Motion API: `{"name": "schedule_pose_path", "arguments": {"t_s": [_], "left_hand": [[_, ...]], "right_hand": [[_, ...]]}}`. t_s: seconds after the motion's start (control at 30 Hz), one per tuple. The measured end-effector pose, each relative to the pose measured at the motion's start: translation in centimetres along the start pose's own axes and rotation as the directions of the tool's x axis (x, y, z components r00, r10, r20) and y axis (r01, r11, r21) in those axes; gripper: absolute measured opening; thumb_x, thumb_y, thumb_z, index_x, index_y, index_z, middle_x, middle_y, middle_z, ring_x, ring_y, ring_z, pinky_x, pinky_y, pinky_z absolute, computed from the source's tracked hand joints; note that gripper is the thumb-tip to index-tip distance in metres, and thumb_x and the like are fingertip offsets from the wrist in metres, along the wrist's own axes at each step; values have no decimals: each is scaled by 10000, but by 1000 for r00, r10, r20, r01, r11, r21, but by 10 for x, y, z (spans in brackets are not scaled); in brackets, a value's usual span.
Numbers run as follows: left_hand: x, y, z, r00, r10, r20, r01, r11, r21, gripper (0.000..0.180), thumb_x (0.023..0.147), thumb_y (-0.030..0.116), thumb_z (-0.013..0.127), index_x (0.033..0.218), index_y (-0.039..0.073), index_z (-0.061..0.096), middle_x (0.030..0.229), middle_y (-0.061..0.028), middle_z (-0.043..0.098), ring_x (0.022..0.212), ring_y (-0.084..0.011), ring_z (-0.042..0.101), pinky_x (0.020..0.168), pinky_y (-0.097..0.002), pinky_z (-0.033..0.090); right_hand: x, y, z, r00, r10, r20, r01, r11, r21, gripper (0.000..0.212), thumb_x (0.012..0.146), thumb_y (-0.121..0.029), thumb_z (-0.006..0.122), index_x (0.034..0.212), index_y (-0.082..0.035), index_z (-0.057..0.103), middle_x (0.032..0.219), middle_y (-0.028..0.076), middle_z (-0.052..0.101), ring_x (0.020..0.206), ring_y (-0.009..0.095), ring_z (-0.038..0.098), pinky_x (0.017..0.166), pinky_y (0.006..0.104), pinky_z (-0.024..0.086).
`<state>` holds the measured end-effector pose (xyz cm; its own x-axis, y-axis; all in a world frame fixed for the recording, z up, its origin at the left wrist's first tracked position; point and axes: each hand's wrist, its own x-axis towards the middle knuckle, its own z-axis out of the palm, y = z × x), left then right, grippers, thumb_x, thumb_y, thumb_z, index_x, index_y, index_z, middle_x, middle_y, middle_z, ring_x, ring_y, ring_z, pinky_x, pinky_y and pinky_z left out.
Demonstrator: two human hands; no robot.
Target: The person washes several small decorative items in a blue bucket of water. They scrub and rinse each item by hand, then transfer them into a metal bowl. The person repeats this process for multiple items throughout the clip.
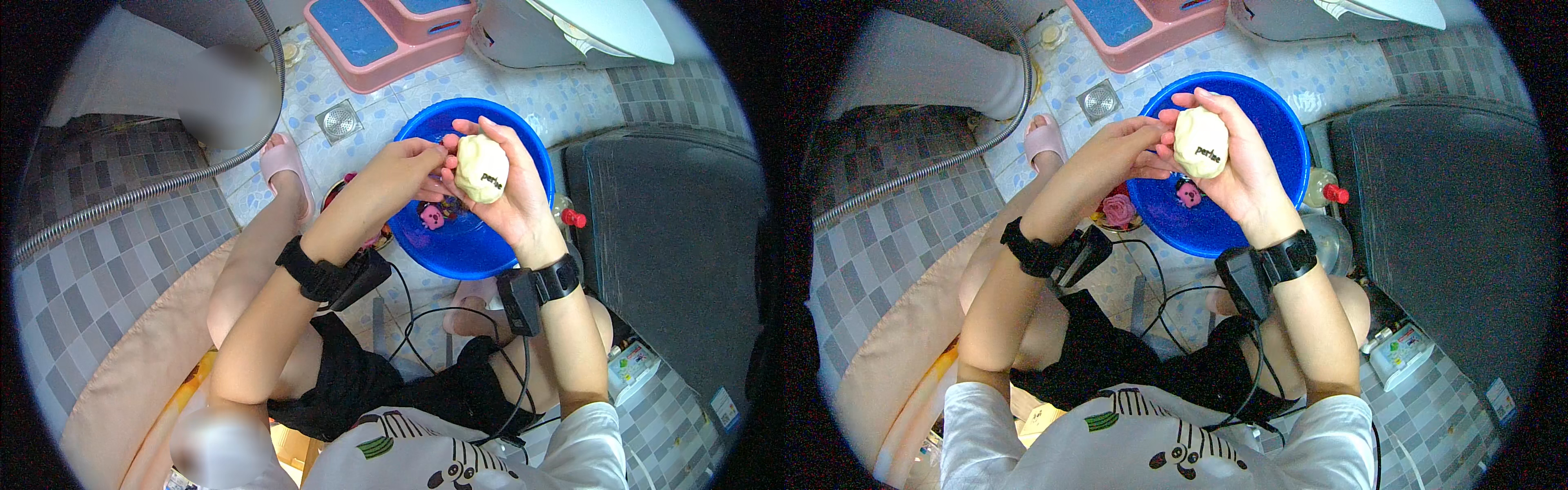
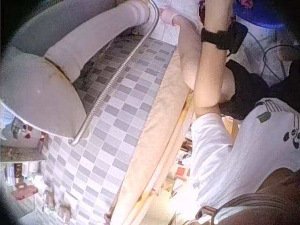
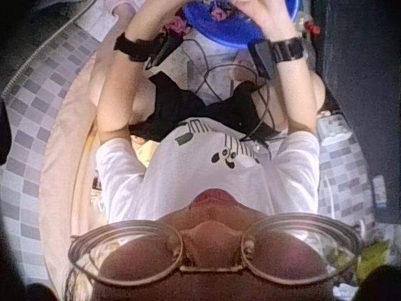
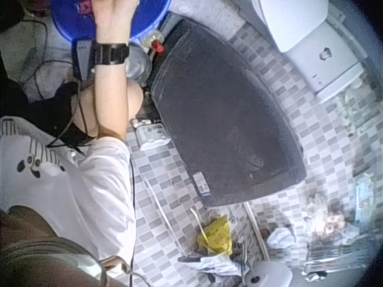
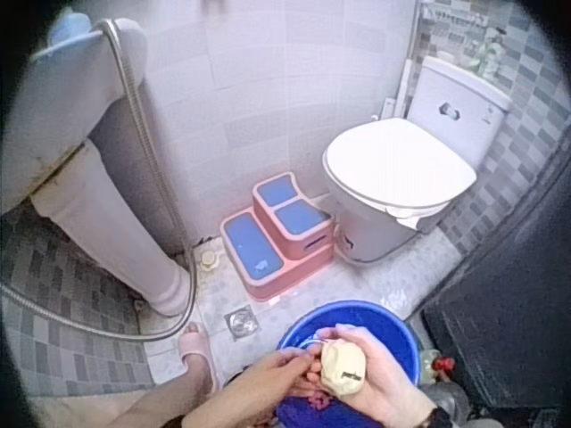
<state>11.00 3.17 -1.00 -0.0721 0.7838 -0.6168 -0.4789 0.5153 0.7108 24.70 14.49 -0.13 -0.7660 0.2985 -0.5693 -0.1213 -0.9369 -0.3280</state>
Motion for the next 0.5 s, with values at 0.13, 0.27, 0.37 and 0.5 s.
{"name": "schedule_pose_path", "arguments": {"t_s": [0.13,0.27,0.37,0.5], "left_hand": [[3,-1,2,976,173,-135,-151,976,159,317,992,293,554,1140,14,590,1039,-73,673,917,-139,663,775,-260,534],[3,2,4,956,220,-192,-197,971,136,370,950,269,631,1168,-25,574,1054,-122,667,931,-172,662,777,-285,541],[1,-3,6,957,248,-149,-218,956,196,522,903,330,709,1281,15,536,1132,-125,647,977,-182,654,824,-299,539],[-1,-13,-1,935,307,-176,-221,895,389,687,808,283,820,1337,-3,487,1160,-141,632,1005,-190,645,815,-303,554]], "right_hand": [[1,4,1,989,-75,-129,58,990,-131,380,982,-348,544,1151,-11,587,1034,141,680,866,253,683,791,376,573],[0,3,0,983,-74,-170,63,996,-70,430,998,-396,490,1143,-3,590,1033,133,682,919,238,672,840,374,548],[-1,5,2,995,-71,-74,69,997,-24,537,1016,-467,413,1229,10,543,1138,156,642,1011,245,637,898,390,511],[-4,14,8,996,0,93,13,991,-135,656,1026,-526,339,1395,7,441,1287,147,576,1169,245,562,1031,377,416]]}}
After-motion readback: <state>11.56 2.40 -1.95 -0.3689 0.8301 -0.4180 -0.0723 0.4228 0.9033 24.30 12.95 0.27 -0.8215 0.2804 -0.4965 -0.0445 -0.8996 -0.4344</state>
